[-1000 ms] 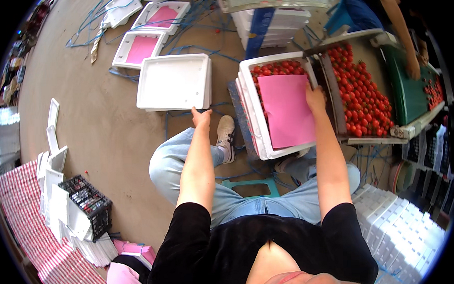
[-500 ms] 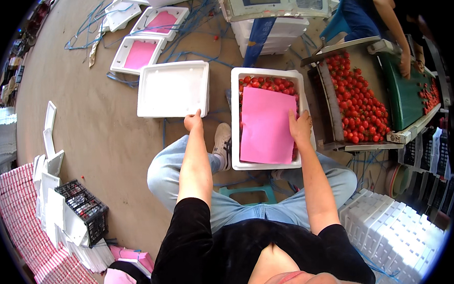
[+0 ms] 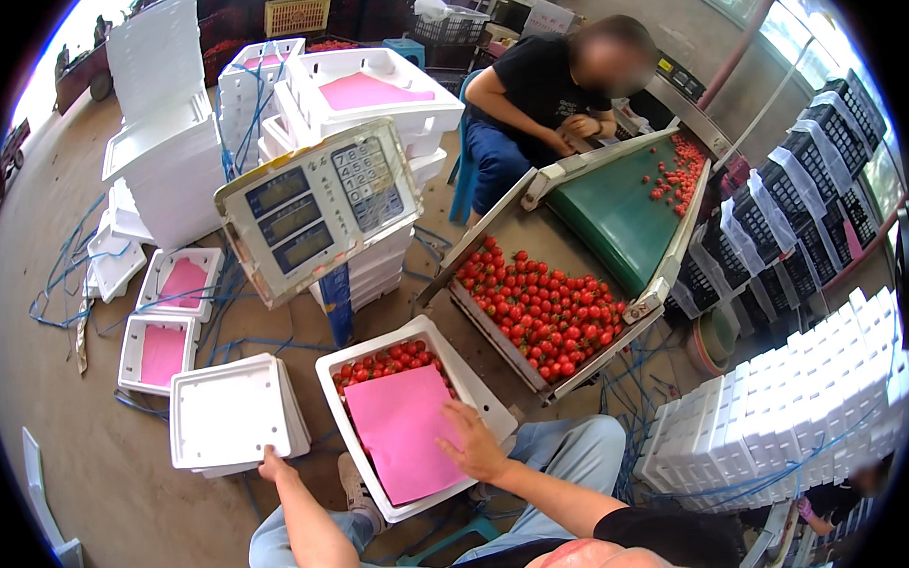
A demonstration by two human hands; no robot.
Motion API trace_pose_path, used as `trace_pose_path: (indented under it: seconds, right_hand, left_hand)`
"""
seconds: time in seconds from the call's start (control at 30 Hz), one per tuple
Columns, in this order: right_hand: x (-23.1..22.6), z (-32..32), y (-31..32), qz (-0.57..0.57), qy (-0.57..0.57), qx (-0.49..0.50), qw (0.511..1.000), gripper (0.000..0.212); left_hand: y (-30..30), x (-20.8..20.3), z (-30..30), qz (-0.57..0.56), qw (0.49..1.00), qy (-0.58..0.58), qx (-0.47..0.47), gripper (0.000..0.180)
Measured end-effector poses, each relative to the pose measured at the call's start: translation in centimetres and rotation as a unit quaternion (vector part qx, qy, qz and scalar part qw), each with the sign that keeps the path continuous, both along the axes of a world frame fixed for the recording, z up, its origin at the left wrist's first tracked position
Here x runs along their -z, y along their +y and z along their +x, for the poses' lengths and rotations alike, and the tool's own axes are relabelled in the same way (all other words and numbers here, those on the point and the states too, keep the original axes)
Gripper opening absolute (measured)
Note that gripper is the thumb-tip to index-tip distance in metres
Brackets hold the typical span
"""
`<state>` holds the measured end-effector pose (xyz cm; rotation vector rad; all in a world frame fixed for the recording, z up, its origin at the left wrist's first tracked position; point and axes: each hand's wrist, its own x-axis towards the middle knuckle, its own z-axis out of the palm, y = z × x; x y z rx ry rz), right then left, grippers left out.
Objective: The person sorts cherry tomatoes by hand from a large bin into white foam boxes, placing a pink paper sheet and a foam lid on each box before setting it aside.
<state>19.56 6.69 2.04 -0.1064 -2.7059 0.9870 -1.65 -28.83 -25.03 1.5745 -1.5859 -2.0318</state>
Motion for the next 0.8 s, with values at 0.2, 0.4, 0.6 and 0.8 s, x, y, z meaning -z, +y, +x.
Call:
trace_pose_path:
  seconds: [0.2,0.4,0.6,0.8]
  right_hand:
    - [-4.0,-5.3,-6.7,-0.136,0.028,-0.160,0.977,0.045]
    - [-8.4,-5.4,-16.1,-0.288,-0.023,-0.268,0.919,0.081]
    - [-8.6,-0.1,-15.4,-0.390,-0.012,-0.107,0.914,0.081]
    - [-4.4,2.1,-2.6,-0.631,-0.078,0.025,0.771,0.069]
  left_hand:
    - [1.4,-13.9,3.4,-0.239,0.966,0.092,-0.025,0.043]
    - [4.3,-27.9,16.8,-0.531,0.795,0.209,0.205,0.047]
    - [9.1,-33.7,26.4,-0.434,0.703,0.355,0.437,0.071]
    - [8.2,-32.6,24.4,-0.406,0.704,0.378,0.444,0.079]
